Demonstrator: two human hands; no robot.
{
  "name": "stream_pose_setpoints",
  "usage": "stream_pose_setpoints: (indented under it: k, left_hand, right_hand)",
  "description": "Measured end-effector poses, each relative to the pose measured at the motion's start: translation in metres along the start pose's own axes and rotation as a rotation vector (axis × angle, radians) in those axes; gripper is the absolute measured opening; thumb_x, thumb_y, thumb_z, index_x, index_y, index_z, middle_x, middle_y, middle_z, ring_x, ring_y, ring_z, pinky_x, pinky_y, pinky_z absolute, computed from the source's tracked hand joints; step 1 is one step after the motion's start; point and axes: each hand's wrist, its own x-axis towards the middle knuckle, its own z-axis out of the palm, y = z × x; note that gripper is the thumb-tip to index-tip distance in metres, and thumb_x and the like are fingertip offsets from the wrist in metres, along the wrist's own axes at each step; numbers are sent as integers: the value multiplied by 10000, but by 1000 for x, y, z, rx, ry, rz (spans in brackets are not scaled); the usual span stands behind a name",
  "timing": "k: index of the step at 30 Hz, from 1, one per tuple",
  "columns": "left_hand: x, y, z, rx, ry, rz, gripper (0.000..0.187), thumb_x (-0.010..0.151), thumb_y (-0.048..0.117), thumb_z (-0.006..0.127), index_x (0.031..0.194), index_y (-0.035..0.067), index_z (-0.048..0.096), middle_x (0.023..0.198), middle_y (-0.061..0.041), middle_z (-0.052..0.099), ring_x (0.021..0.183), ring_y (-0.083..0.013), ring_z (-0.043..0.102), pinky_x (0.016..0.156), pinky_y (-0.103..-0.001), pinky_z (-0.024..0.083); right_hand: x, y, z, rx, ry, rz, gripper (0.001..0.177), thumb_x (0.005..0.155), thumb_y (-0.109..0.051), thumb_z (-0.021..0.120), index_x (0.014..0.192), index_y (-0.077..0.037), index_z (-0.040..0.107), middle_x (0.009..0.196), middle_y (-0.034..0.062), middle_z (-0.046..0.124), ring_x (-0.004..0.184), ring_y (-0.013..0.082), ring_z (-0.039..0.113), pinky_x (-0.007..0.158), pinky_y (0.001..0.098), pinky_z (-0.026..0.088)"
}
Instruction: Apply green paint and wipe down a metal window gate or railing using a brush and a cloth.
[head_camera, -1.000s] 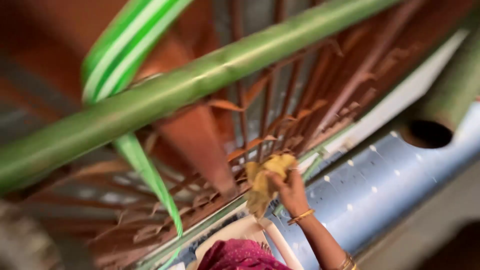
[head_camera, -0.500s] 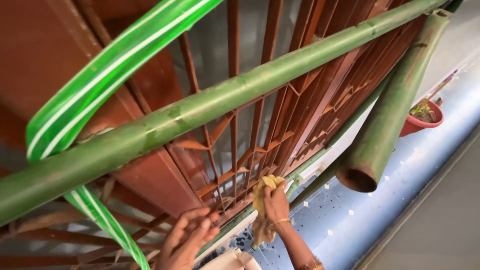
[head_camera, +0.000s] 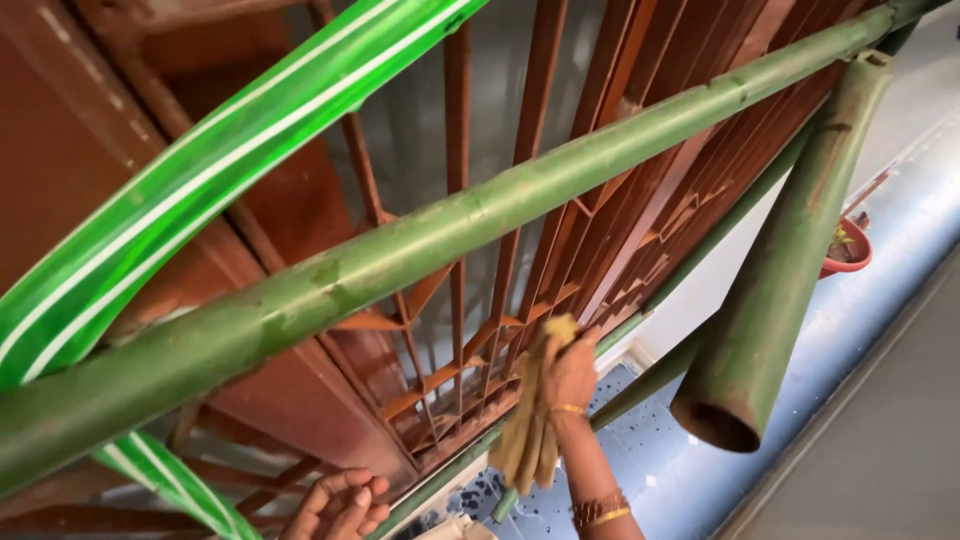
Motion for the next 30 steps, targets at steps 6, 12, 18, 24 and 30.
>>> stream_pose_setpoints:
  k: [6, 12, 18, 24, 30]
  left_hand:
    - [11, -15, 20, 83, 66, -289, 224, 943, 111, 690, 1160, 100, 638, 1118, -73, 782, 916, -143, 745, 809, -322, 603]
    - [21, 9, 47, 53, 23, -268, 243, 917, 80, 695, 1155, 50, 658, 1095, -110, 783, 897, -189, 730, 826, -428, 627]
    - [21, 9, 42, 93, -4, -245, 265, 910, 85, 685, 1170, 51, 651, 1097, -101, 777, 928, -204, 754, 881, -431, 619]
    - [3, 55, 66, 136, -19, -300, 272, 936, 121, 660, 1202, 71, 633, 1167, -84, 778, 990, -205, 738, 918, -409, 567]
    - [8, 54, 109, 123, -138, -283, 288, 967, 162, 639, 1237, 63, 648, 1156, -97, 774, 972, -191, 733, 906, -344, 559]
  right_hand:
    - [60, 10, 35, 563, 368, -410, 436, 944, 17, 540, 1379, -13, 529, 1287, 253, 592, 1231, 400, 600, 1105, 454, 466]
    - [55, 24, 65, 160, 106, -536, 656, 618, -24, 684, 1261, 38, 571, 1356, 253, 482, 1250, 484, 400, 1042, 531, 371]
    - [46, 4, 55, -315, 169, -496, 428, 874, -14, 497, 1285, 38, 607, 1356, 214, 517, 1250, 408, 475, 1004, 480, 427]
    - [39, 31, 52, -110, 192, -546, 366, 830, -27, 566, 1175, 37, 670, 1314, 237, 551, 1132, 429, 500, 1005, 478, 452]
    - [31, 86, 88, 211, 0, -370, 181, 834, -56, 645, 999, -1, 690, 970, 213, 684, 916, 423, 660, 839, 478, 556]
